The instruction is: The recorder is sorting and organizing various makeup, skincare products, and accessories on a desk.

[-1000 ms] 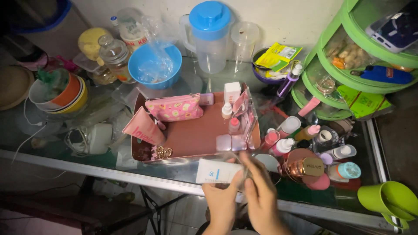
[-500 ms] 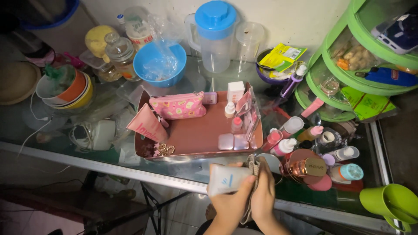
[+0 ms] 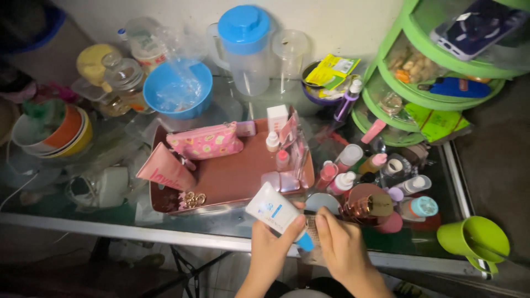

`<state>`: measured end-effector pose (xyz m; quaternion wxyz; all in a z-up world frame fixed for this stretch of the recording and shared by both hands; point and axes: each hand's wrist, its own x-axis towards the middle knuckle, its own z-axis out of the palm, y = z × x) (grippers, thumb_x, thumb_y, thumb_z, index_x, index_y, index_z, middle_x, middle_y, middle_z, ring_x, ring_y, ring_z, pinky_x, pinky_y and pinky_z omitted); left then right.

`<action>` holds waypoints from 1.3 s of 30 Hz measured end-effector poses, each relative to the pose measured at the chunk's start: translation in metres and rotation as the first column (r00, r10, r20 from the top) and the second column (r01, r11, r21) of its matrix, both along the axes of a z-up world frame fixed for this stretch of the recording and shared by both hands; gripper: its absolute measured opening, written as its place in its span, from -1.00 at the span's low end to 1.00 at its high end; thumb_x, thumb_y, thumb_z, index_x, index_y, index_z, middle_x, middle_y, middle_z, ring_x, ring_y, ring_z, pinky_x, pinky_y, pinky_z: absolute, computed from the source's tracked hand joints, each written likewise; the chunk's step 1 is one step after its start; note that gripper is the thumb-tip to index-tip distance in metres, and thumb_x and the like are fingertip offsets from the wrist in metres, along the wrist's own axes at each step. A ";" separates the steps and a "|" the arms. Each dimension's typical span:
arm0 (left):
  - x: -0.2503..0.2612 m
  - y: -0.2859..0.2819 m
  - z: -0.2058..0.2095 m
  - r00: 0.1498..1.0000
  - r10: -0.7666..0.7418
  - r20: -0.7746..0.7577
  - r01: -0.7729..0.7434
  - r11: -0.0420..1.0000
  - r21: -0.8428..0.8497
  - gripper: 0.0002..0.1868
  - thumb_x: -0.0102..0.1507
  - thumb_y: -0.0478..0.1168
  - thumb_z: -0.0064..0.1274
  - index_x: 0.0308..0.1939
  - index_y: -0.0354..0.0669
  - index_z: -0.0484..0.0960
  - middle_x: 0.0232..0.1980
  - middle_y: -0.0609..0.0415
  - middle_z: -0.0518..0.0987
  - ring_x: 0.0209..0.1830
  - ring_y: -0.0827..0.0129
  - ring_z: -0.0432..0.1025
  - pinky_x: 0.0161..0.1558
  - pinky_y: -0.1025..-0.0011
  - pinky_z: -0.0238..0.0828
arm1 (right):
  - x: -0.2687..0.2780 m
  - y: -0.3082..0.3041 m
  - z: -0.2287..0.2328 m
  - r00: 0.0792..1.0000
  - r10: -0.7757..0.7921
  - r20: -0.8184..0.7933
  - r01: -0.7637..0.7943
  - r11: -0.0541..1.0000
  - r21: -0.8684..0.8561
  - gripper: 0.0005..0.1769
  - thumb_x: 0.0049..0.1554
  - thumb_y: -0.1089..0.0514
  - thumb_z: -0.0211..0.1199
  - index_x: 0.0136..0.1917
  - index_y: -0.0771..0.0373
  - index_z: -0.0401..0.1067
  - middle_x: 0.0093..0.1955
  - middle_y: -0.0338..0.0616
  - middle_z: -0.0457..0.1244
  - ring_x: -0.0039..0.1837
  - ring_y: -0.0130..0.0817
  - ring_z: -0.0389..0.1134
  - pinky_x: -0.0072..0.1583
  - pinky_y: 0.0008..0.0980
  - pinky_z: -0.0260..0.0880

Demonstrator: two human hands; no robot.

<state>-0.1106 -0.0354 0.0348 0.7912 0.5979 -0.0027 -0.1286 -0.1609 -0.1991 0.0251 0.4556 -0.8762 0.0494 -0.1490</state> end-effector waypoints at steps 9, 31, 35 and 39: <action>0.035 -0.005 0.059 0.867 -0.404 0.293 0.402 0.913 0.070 -0.36 0.13 -0.24 0.37 0.25 -0.22 0.46 0.04 0.17 0.61 0.04 0.53 0.49 0.12 0.46 0.45 | 0.022 -0.061 0.138 0.976 0.206 0.069 -0.203 0.978 -0.040 -0.49 -0.07 0.06 0.47 0.13 0.26 0.47 -0.14 -0.15 0.42 -0.11 -0.45 0.45 -0.04 -0.38 0.43; 0.204 -0.002 -0.109 0.819 -0.135 0.558 -0.336 0.676 0.656 -0.51 0.05 -0.18 0.40 0.00 -0.21 0.60 0.00 -0.15 0.63 0.01 -0.02 0.51 0.03 0.14 0.44 | 0.207 -0.134 0.076 0.888 0.431 -0.160 -0.423 0.631 -0.650 -0.50 -0.29 0.40 0.32 -0.07 0.05 0.66 -0.13 -0.18 0.36 -0.01 -0.12 0.41 0.04 -0.17 0.42; 0.206 -0.014 -0.100 0.905 -0.142 0.401 -0.228 0.635 0.738 -0.50 0.05 -0.14 0.40 0.01 -0.18 0.59 0.02 -0.12 0.61 0.08 -0.02 0.48 0.06 0.13 0.40 | 0.221 -0.145 0.048 0.821 0.530 -0.213 -0.534 0.580 -0.616 -0.46 -0.34 0.39 0.35 -0.08 -0.01 0.69 -0.18 -0.13 0.33 -0.02 -0.11 0.39 0.05 -0.17 0.40; 0.210 -0.017 -0.108 0.886 -0.129 0.445 -0.260 0.657 0.708 -0.51 0.05 -0.15 0.39 0.00 -0.16 0.59 -0.01 -0.15 0.61 0.03 -0.03 0.48 0.00 0.10 0.41 | 0.224 -0.161 0.022 0.778 0.534 -0.333 -0.627 0.618 -0.475 -0.46 -0.27 0.37 0.33 -0.03 -0.06 0.71 -0.17 -0.16 0.34 -0.03 -0.15 0.42 0.06 -0.21 0.42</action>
